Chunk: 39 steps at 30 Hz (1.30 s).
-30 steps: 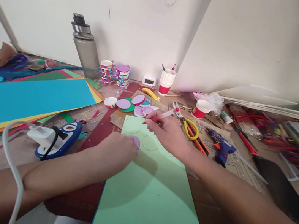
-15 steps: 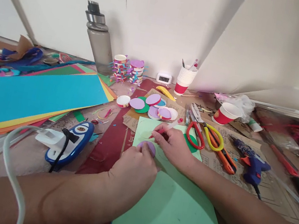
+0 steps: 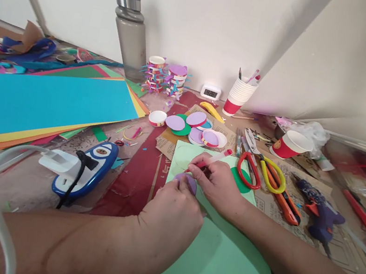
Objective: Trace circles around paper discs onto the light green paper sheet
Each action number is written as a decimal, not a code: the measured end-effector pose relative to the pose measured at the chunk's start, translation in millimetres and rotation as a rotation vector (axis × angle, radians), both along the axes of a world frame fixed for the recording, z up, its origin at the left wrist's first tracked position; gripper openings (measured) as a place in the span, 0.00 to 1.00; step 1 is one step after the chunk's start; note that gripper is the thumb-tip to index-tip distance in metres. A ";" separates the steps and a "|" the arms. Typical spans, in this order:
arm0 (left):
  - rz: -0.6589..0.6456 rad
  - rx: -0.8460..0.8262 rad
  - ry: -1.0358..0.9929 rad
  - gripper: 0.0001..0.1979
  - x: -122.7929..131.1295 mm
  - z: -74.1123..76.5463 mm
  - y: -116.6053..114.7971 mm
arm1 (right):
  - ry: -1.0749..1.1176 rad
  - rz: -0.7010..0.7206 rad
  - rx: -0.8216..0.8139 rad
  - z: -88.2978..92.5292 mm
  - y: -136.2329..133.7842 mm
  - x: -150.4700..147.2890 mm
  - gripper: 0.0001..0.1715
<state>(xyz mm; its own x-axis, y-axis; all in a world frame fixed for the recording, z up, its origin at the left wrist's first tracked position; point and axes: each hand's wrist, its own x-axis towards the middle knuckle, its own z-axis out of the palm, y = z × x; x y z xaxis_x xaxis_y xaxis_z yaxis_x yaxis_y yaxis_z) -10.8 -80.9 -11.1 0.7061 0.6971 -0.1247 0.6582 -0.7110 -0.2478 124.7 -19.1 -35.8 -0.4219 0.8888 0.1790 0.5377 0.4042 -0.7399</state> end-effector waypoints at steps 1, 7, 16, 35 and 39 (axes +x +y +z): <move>-0.002 -0.009 0.005 0.17 0.1 0.4 0.1 | -0.002 0.002 -0.005 0.3 0.0 -0.2 0.11; -0.005 -0.020 0.000 0.17 0.0 0.6 0.1 | -0.026 0.008 -0.021 1.3 -0.4 -0.9 0.10; -0.008 -0.070 0.035 0.17 0.2 2.1 1.6 | -0.067 0.007 0.017 0.0 0.3 1.9 0.11; -0.010 -0.076 -0.008 0.16 -0.2 0.9 0.9 | -0.106 -0.044 0.060 3.4 -2.2 3.5 0.12; -0.018 -0.063 0.017 0.17 0.5 2.5 1.2 | -0.079 -0.048 0.039 4.4 -2.9 3.7 0.12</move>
<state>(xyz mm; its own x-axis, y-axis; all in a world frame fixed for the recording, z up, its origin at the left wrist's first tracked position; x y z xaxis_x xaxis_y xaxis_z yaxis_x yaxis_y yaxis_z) -10.3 -79.7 -8.6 0.7160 0.6745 -0.1799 0.6410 -0.7373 -0.2134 128.3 -22.0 -31.4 -0.3933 0.9012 0.1821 0.6130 0.4046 -0.6786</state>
